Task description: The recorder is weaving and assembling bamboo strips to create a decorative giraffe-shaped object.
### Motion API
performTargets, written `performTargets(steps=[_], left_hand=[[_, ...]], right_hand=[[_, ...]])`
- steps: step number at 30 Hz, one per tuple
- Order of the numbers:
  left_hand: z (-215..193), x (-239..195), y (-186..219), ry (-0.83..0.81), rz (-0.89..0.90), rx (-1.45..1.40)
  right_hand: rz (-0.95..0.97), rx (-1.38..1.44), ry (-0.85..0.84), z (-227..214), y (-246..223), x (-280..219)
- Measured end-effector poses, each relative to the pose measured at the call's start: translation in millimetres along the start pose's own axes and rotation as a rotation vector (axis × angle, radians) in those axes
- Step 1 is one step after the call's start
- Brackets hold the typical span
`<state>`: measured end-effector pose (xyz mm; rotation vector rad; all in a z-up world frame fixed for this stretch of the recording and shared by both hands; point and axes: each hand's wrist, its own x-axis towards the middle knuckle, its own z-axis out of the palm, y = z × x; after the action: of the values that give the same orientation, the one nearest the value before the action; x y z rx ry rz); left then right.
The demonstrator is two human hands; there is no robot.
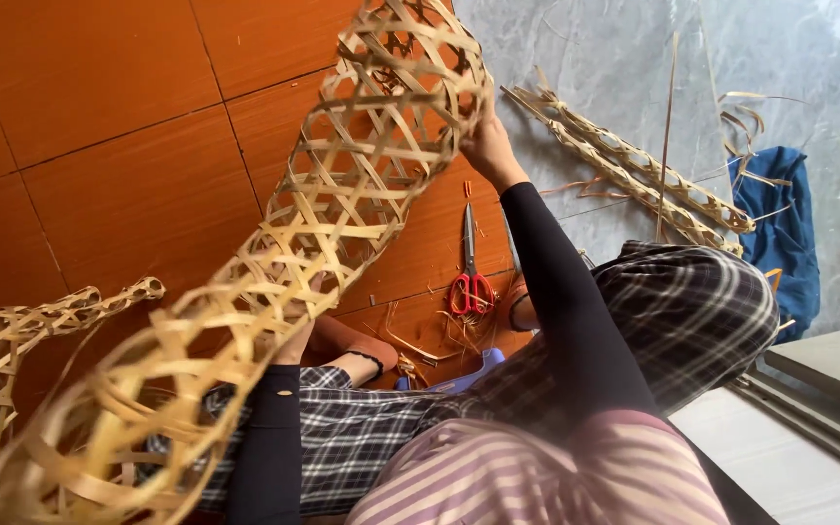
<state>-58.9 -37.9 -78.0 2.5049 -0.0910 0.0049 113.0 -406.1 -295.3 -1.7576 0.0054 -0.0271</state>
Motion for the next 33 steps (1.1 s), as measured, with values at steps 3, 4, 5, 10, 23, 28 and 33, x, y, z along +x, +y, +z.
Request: performTargets(steps=[3,4,5,10,23,28,33], left_hand=[[-3,3,4,0.013,0.024,0.069],[-4,3,4,0.018,0.030,0.092],[-4,4,4,0.024,0.036,0.116],[-9,7,-5,0.036,0.069,0.245],[-16,-18,-31,0.043,0.137,0.524],[-20,-30,-36,0.067,0.158,0.621],[-19,-45,-41,0.097,0.182,0.732]], right_hand=[[-0.199,-0.399,0.097,3,36,-19],[-0.208,-0.445,0.122,4,35,-28],[-0.216,-0.491,0.147,5,35,-36],[0.423,-0.285,0.019,34,56,-54],[0.420,-0.530,0.186,23,38,-37],[0.353,-0.735,0.081,40,185,-65],[0.424,-0.816,-0.111,25,98,-50]])
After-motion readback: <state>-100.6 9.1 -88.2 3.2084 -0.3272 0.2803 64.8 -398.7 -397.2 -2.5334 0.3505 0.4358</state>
